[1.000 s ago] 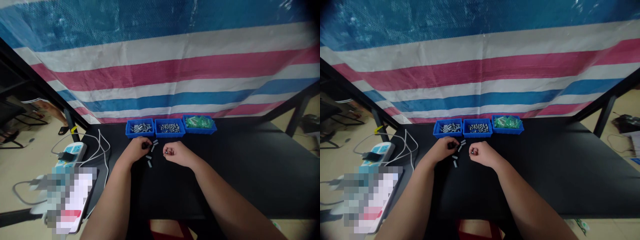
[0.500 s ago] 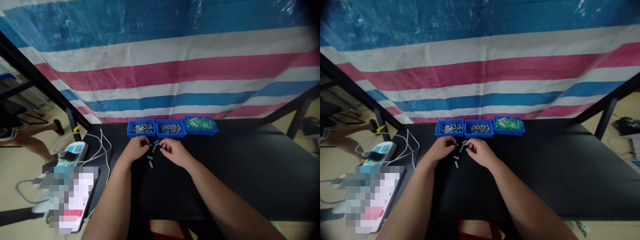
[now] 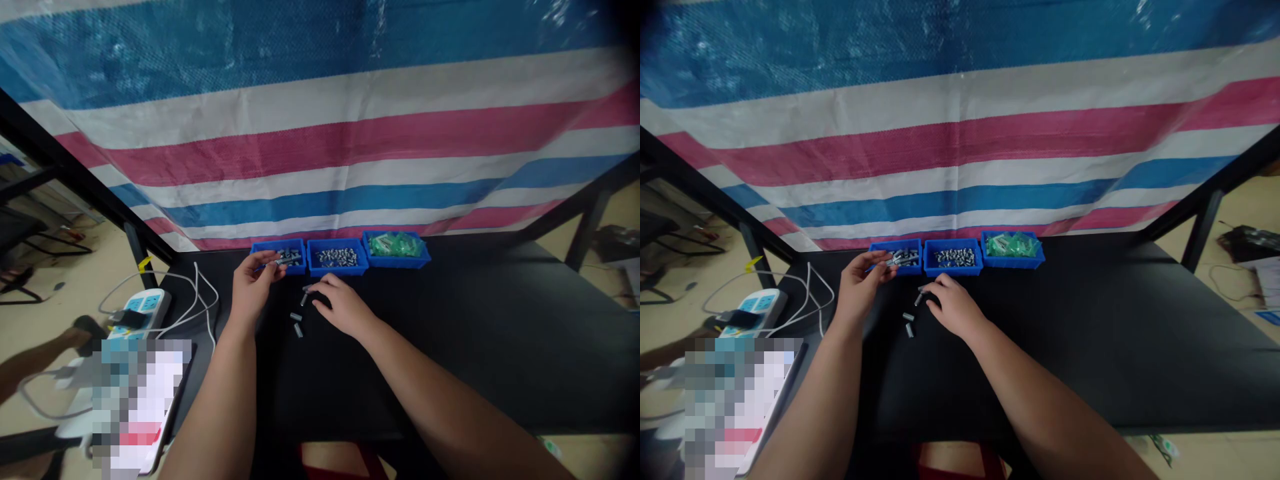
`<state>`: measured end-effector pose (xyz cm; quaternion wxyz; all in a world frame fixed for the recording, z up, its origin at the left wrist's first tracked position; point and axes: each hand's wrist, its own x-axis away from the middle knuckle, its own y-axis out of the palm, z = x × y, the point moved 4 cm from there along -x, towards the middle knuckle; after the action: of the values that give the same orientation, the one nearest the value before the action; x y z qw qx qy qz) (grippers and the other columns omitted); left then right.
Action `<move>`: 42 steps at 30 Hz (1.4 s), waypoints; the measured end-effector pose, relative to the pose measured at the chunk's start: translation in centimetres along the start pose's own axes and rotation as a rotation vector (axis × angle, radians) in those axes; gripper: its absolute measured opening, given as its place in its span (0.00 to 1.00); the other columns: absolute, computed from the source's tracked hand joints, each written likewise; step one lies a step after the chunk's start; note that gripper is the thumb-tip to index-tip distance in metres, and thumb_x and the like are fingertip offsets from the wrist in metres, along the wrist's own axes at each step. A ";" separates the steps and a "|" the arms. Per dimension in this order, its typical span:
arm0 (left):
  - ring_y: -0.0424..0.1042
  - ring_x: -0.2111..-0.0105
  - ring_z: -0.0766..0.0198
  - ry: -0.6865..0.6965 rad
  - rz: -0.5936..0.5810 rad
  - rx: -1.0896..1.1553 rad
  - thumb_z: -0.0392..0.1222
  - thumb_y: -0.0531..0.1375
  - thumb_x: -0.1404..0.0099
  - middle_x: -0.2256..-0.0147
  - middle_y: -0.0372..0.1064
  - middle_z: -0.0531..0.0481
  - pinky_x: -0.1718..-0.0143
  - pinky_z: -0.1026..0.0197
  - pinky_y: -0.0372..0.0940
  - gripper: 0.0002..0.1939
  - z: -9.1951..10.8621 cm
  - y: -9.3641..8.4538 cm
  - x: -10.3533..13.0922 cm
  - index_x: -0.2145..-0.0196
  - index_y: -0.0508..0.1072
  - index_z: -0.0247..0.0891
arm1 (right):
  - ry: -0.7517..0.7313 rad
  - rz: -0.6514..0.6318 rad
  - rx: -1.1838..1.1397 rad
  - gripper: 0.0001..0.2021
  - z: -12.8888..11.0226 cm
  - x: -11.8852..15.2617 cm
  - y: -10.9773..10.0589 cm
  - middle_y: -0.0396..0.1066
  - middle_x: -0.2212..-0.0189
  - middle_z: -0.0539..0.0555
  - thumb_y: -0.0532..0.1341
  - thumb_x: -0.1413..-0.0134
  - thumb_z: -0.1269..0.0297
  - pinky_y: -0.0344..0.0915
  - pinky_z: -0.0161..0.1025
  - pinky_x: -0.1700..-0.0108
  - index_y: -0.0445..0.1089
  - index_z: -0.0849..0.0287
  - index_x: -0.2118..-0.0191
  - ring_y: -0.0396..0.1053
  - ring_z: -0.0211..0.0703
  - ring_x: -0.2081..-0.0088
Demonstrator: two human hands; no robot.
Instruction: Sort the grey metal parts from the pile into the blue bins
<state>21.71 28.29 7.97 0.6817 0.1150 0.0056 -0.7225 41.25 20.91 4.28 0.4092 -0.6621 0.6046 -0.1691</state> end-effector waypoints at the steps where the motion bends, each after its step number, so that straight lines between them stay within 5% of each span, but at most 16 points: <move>1: 0.80 0.66 0.60 0.001 -0.022 -0.023 0.47 0.69 0.42 0.59 0.77 0.44 0.61 0.55 0.76 0.17 0.1 0.1 0.0 0.59 0.75 0.35 | -0.002 -0.004 0.002 0.12 -0.1 -0.1 0.0 0.68 0.54 0.55 0.63 0.40 0.69 0.69 0.45 0.48 0.74 0.53 0.51 0.71 0.45 0.54; 9: 0.73 0.76 0.67 -0.028 -0.096 -0.317 0.45 0.64 0.40 0.69 0.74 0.50 0.76 0.65 0.68 0.12 -0.8 -0.4 -0.3 0.62 0.73 0.36 | 0.016 -0.016 0.042 0.06 -0.4 -0.1 -1.4 0.70 0.67 0.52 0.59 0.40 0.74 0.63 0.38 0.62 0.71 0.56 0.63 0.68 0.41 0.66; 16: 0.72 0.73 0.65 0.025 -0.519 -0.734 0.41 0.62 0.38 0.70 0.74 0.51 0.70 0.64 0.66 0.09 -2.3 0.9 0.9 0.60 0.77 0.39 | 0.095 0.093 -0.169 0.05 1.2 0.2 -3.0 0.69 0.67 0.51 0.60 0.46 0.74 0.66 0.36 0.66 0.72 0.57 0.67 0.67 0.36 0.72; 22: 0.73 0.66 0.62 0.165 -0.532 -0.907 0.39 0.65 0.39 0.59 0.74 0.46 0.62 0.60 0.68 0.13 -3.0 2.3 1.1 0.55 0.80 0.42 | 0.104 0.048 -0.234 0.04 1.1 0.2 -2.8 0.68 0.69 0.51 0.63 0.51 0.74 0.69 0.37 0.67 0.74 0.57 0.70 0.66 0.35 0.73; 28: 0.75 0.62 0.57 0.153 -0.523 -0.971 0.44 0.65 0.38 0.59 0.74 0.45 0.57 0.56 0.69 0.14 -3.5 2.4 1.0 0.54 0.80 0.43 | 0.061 0.186 -0.635 0.13 -0.5 0.0 -2.7 0.63 0.46 0.59 0.67 0.46 0.61 0.76 0.41 0.59 0.72 0.55 0.54 0.74 0.43 0.57; 33: 0.74 0.64 0.58 0.158 -0.512 -1.035 0.44 0.65 0.38 0.63 0.75 0.46 0.62 0.59 0.67 0.11 -3.5 2.7 1.1 0.57 0.81 0.44 | 0.079 0.116 -0.412 0.07 0.1 0.1 -2.6 0.66 0.58 0.55 0.65 0.44 0.62 0.67 0.33 0.74 0.73 0.56 0.60 0.68 0.34 0.71; 42: 0.73 0.73 0.62 0.072 -0.508 -0.969 0.46 0.60 0.35 0.72 0.76 0.49 0.71 0.62 0.61 0.10 -2.4 2.4 1.2 0.66 0.79 0.40 | 0.114 -0.049 -0.163 0.03 1.1 0.1 -1.8 0.71 0.71 0.48 0.64 0.44 0.67 0.61 0.34 0.71 0.74 0.55 0.63 0.64 0.35 0.74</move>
<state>24.42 27.33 5.74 0.4602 -0.1926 0.3886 -0.7747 43.26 21.02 4.93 0.3147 -0.6971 0.6222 -0.1668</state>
